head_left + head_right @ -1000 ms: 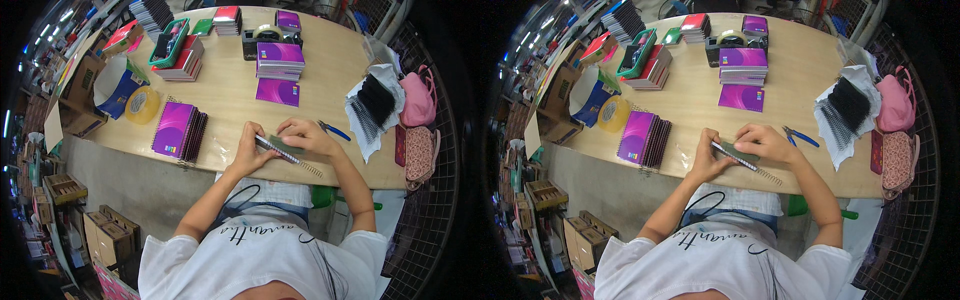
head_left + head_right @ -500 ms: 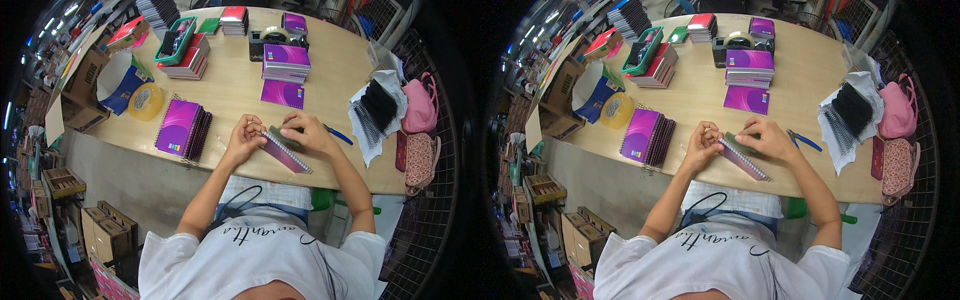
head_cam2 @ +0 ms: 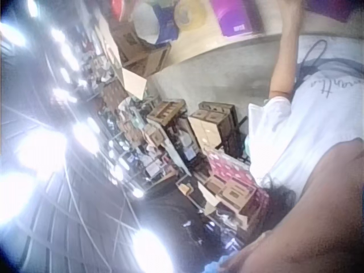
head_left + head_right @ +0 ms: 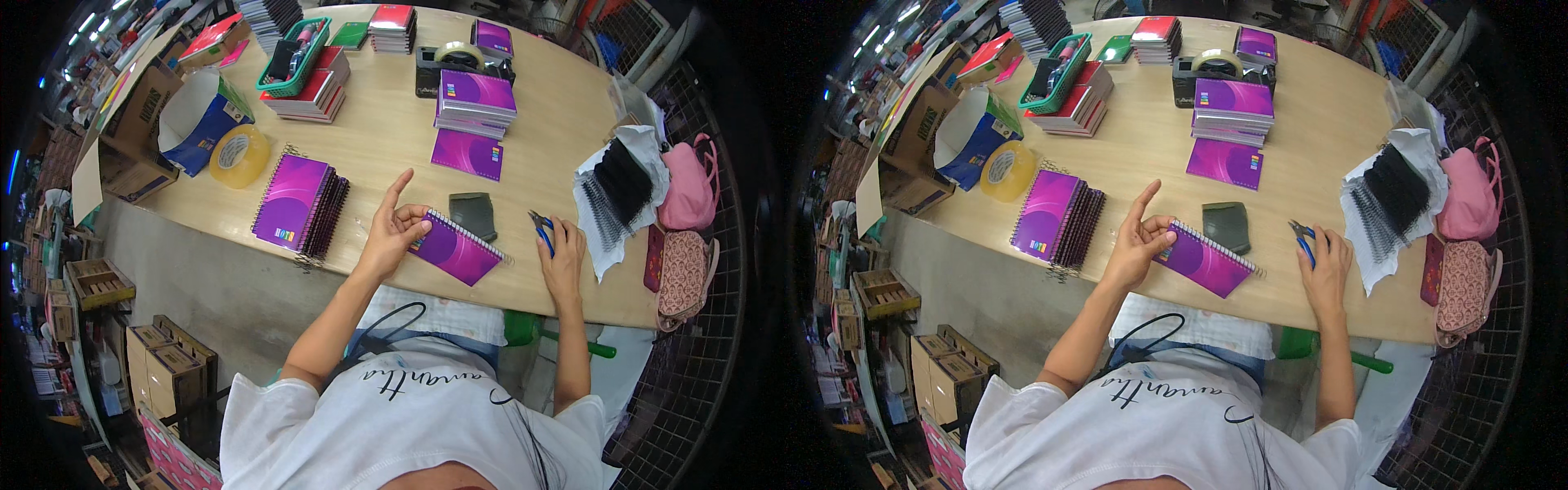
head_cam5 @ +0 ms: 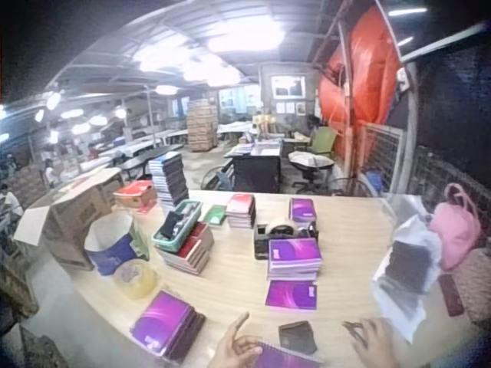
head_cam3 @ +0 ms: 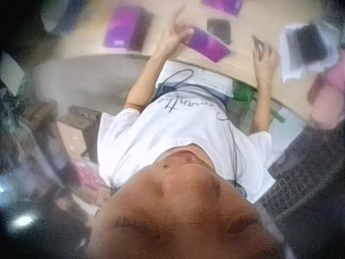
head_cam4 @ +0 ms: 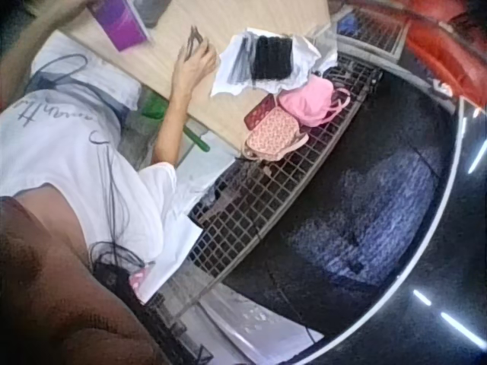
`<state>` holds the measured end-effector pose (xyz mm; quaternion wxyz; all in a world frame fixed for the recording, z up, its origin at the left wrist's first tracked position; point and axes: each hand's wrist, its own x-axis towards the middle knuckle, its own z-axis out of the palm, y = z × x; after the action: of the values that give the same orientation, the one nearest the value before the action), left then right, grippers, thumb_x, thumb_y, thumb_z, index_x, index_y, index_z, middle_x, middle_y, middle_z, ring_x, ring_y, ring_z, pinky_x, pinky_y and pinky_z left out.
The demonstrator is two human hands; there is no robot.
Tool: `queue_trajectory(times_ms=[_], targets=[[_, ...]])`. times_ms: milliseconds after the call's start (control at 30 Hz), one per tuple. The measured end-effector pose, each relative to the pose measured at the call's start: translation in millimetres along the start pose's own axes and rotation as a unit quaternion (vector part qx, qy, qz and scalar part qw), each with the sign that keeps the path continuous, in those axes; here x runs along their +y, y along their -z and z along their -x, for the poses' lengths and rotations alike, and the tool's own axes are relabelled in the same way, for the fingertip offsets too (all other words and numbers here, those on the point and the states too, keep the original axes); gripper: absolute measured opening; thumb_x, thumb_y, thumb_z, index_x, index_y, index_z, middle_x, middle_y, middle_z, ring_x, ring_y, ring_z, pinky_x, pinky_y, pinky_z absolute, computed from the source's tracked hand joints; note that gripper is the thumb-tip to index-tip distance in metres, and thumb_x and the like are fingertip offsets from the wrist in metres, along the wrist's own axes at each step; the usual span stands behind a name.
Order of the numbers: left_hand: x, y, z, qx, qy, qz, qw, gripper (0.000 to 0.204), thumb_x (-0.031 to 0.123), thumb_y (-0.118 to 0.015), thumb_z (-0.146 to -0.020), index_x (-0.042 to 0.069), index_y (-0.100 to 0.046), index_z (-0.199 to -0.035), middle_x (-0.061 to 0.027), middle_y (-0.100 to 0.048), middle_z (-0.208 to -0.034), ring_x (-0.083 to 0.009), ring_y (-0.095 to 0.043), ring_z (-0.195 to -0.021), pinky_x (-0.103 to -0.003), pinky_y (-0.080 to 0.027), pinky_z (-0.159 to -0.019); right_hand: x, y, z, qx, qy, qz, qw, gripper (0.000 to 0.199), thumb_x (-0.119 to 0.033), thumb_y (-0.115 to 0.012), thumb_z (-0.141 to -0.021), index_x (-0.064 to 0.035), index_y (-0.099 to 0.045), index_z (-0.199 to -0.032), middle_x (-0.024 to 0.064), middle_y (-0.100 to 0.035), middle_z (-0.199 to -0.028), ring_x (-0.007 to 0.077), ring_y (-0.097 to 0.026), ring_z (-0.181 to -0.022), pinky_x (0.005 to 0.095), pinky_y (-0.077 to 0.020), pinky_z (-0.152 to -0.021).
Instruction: The person trims the excess length of spiral coils on small notebooks using a pair of snips, handling the notebooks one at a time and placing the trimmed items in a stack.
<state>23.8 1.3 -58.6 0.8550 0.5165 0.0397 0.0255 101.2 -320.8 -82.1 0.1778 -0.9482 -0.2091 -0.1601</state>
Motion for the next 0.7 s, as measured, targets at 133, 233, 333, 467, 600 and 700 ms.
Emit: queue_trajectory(times_ms=[133,233,333,467,600,700], targets=[[4,-10,0,-0.058,0.001,-0.007,0.998,0.092,-0.012,-0.058,-0.084,0.019,-0.009,-0.155,-0.0148,-0.065,-0.109,-0.0126,-0.063,-0.092,-0.026,-0.052,-0.08,-12,9,-15,0.035,-0.022,-0.093,0.995,0.041,-0.019,-0.067,-0.084,-0.0037,-0.056,-0.121,0.0165,-0.054,-0.108,0.0349,-0.055,-0.101,0.0459,-0.041,-0.091],[7,-20,2,-0.044,-0.009,-0.005,0.999,0.092,-0.012,-0.057,-0.085,0.019,-0.006,-0.155,-0.0155,-0.065,-0.108,-0.0125,-0.063,-0.091,-0.026,-0.051,-0.08,-44,39,-35,0.013,0.001,-0.208,0.978,0.042,-0.02,-0.072,-0.08,-0.0052,-0.06,-0.117,0.0143,-0.056,-0.106,0.0322,-0.058,-0.094,0.0433,-0.0448,-0.083],[6,-21,3,-0.026,0.004,-0.016,1.0,0.093,-0.013,-0.056,-0.086,0.019,-0.003,-0.155,-0.0172,-0.066,-0.107,-0.0122,-0.063,-0.09,-0.025,-0.051,-0.08,-69,61,-53,0.004,0.137,-0.163,0.977,0.044,-0.023,-0.075,-0.076,-0.0062,-0.063,-0.114,0.0122,-0.058,-0.106,0.0301,-0.058,-0.094,0.044,-0.0443,-0.086],[18,-27,7,-0.032,0.007,-0.049,0.998,0.094,-0.014,-0.054,-0.086,0.018,0.001,-0.155,-0.0187,-0.067,-0.107,-0.0123,-0.062,-0.091,-0.024,-0.05,-0.081,-99,83,-70,0.028,0.305,-0.012,0.952,0.044,-0.028,-0.077,-0.07,-0.0109,-0.066,-0.109,0.006,-0.061,-0.104,0.0237,-0.058,-0.098,0.0529,-0.0335,-0.105],[20,-32,9,-0.006,0.007,-0.062,0.998,0.093,-0.013,-0.055,-0.085,0.015,0.0,-0.155,-0.0183,-0.068,-0.105,-0.0118,-0.063,-0.089,-0.023,-0.05,-0.077,-118,88,-78,0.065,0.392,0.038,0.917,0.037,-0.025,-0.073,-0.071,-0.0139,-0.068,-0.106,0.002,-0.061,-0.102,0.0201,-0.058,-0.1,0.0558,-0.0292,-0.109],[21,-28,10,0.005,0.017,-0.092,0.996,0.092,-0.011,-0.06,-0.085,0.013,-0.005,-0.155,-0.0185,-0.068,-0.104,-0.0158,-0.066,-0.092,-0.027,-0.053,-0.081,-119,83,-82,0.093,0.44,0.092,0.888,0.037,-0.026,-0.075,-0.07,-0.0179,-0.069,-0.106,-0.0008,-0.061,-0.104,0.0176,-0.056,-0.103,0.0565,-0.0259,-0.111]])
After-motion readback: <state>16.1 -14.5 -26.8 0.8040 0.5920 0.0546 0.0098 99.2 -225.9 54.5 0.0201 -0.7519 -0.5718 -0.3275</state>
